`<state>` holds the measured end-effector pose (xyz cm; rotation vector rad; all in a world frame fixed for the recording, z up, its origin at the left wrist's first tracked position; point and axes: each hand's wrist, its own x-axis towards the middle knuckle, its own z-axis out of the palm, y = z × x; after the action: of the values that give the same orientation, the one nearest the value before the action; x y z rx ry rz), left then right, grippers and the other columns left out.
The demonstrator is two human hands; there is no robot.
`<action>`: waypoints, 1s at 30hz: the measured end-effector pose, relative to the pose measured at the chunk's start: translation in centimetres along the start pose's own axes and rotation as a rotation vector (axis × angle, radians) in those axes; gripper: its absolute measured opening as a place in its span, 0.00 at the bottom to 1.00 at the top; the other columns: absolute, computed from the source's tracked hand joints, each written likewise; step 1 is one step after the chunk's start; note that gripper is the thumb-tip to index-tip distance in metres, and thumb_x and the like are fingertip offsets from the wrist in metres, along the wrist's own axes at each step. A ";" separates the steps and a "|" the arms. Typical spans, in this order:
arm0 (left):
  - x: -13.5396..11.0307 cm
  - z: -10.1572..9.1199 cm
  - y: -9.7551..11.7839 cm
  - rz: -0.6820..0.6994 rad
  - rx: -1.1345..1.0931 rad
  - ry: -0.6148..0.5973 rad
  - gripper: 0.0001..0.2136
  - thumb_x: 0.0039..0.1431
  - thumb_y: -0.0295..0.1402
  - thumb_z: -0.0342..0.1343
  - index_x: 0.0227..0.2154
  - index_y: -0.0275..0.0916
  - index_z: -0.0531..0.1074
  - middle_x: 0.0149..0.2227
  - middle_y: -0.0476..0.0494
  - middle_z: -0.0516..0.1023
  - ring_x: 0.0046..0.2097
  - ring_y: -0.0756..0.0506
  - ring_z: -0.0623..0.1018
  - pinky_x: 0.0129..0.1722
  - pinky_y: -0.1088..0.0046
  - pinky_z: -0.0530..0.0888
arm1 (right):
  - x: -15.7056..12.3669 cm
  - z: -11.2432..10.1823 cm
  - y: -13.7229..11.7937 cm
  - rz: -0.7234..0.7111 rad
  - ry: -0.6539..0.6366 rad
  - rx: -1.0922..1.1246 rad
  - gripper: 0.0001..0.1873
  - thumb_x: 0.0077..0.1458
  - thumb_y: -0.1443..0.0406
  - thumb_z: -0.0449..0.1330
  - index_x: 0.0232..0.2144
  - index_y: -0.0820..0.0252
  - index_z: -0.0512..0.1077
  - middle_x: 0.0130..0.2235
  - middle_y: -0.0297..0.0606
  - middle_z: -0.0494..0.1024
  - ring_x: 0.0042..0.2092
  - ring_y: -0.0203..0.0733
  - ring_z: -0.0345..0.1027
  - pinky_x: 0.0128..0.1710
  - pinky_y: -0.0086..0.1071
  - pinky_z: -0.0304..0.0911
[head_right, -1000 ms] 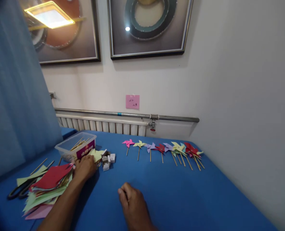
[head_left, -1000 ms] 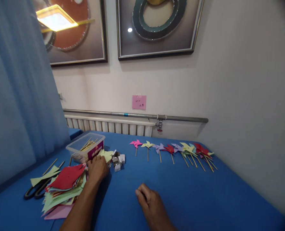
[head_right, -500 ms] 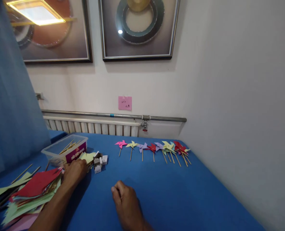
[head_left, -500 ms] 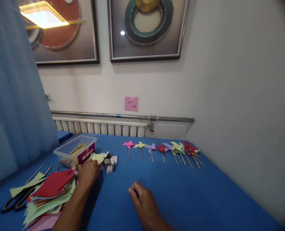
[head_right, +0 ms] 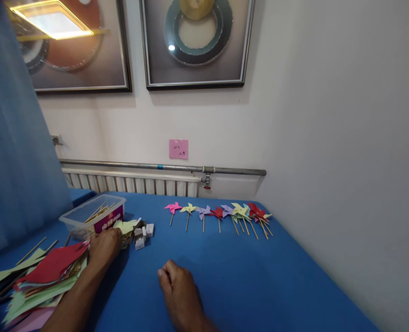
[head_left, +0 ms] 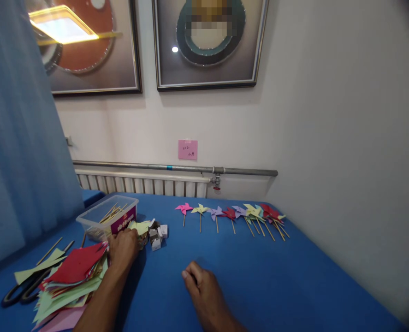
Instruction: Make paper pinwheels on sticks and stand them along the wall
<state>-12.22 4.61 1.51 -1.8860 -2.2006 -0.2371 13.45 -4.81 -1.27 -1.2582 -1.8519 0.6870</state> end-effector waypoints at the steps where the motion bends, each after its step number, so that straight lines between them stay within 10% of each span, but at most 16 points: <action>1: 0.0 -0.1 0.0 -0.010 -0.001 0.011 0.16 0.62 0.27 0.43 0.39 0.35 0.78 0.43 0.33 0.81 0.48 0.33 0.78 0.45 0.57 0.64 | 0.0 0.0 0.1 0.002 -0.004 -0.001 0.15 0.64 0.61 0.50 0.24 0.56 0.59 0.21 0.25 0.58 0.24 0.32 0.52 0.25 0.28 0.42; 23: 0.1 -0.6 0.0 -0.261 -0.270 0.474 0.14 0.64 0.32 0.46 0.38 0.36 0.77 0.38 0.36 0.80 0.43 0.39 0.77 0.44 0.63 0.66 | 0.2 0.0 0.2 0.005 0.001 0.055 0.16 0.64 0.59 0.50 0.24 0.56 0.59 0.22 0.25 0.59 0.25 0.33 0.53 0.27 0.28 0.44; 30: 0.7 -0.4 0.6 -0.442 -1.272 0.345 0.12 0.51 0.42 0.57 0.30 0.38 0.75 0.28 0.44 0.78 0.29 0.44 0.76 0.31 0.69 0.69 | 0.2 -0.1 0.1 0.016 0.027 0.105 0.17 0.64 0.58 0.50 0.23 0.56 0.59 0.22 0.25 0.59 0.26 0.33 0.53 0.27 0.27 0.47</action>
<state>-11.68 5.30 2.06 -1.4206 -2.2969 -2.2483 13.56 -4.56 -1.22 -1.2097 -1.7621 0.7624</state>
